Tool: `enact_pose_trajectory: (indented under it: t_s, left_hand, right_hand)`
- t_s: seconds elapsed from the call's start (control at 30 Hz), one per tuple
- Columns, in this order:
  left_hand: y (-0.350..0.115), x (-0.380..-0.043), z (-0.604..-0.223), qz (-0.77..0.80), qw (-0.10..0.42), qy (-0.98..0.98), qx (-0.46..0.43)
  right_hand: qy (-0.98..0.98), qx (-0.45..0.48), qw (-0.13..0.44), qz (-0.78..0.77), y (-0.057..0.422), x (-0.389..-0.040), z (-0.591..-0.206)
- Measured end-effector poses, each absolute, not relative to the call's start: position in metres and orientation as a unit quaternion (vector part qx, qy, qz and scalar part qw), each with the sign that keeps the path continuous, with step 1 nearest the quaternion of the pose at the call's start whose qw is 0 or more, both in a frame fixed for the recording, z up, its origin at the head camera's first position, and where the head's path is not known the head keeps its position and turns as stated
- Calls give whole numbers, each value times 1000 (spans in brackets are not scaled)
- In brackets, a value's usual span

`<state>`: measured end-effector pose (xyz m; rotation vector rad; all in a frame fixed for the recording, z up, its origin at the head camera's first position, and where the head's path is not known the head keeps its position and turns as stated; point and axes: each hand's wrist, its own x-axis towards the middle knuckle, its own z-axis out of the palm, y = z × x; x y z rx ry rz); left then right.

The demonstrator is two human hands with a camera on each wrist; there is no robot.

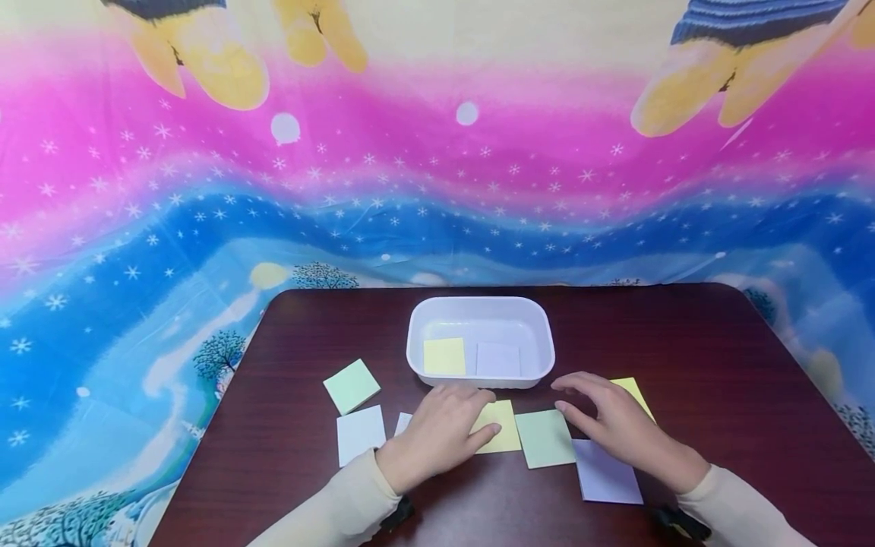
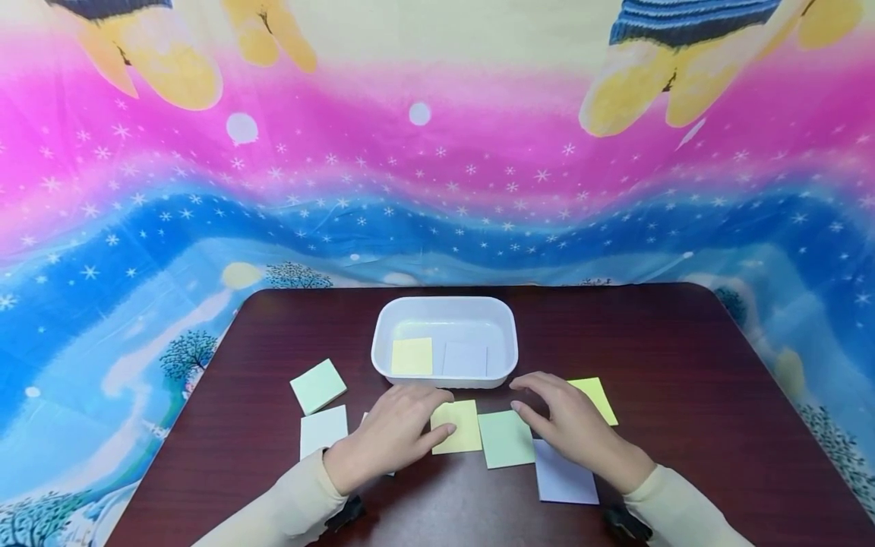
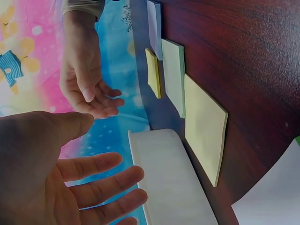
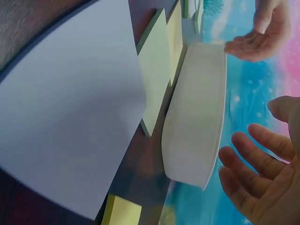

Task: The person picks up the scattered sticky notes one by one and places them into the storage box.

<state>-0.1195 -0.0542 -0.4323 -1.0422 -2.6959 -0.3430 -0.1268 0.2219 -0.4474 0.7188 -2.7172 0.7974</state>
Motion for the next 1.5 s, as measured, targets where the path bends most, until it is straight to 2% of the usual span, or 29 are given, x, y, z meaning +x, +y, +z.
enact_pose_trajectory:
  t_s: [0.73,1.5]
  left_hand:
    - [-41,-116,-440,-101,114,-918,-366]
    - [-30,-110,-450,-82,117,-909,-392]
  right_hand:
    - [-938,193,118,263,263,-140,-459]
    - [-959,166,60,223,299,-152,-481]
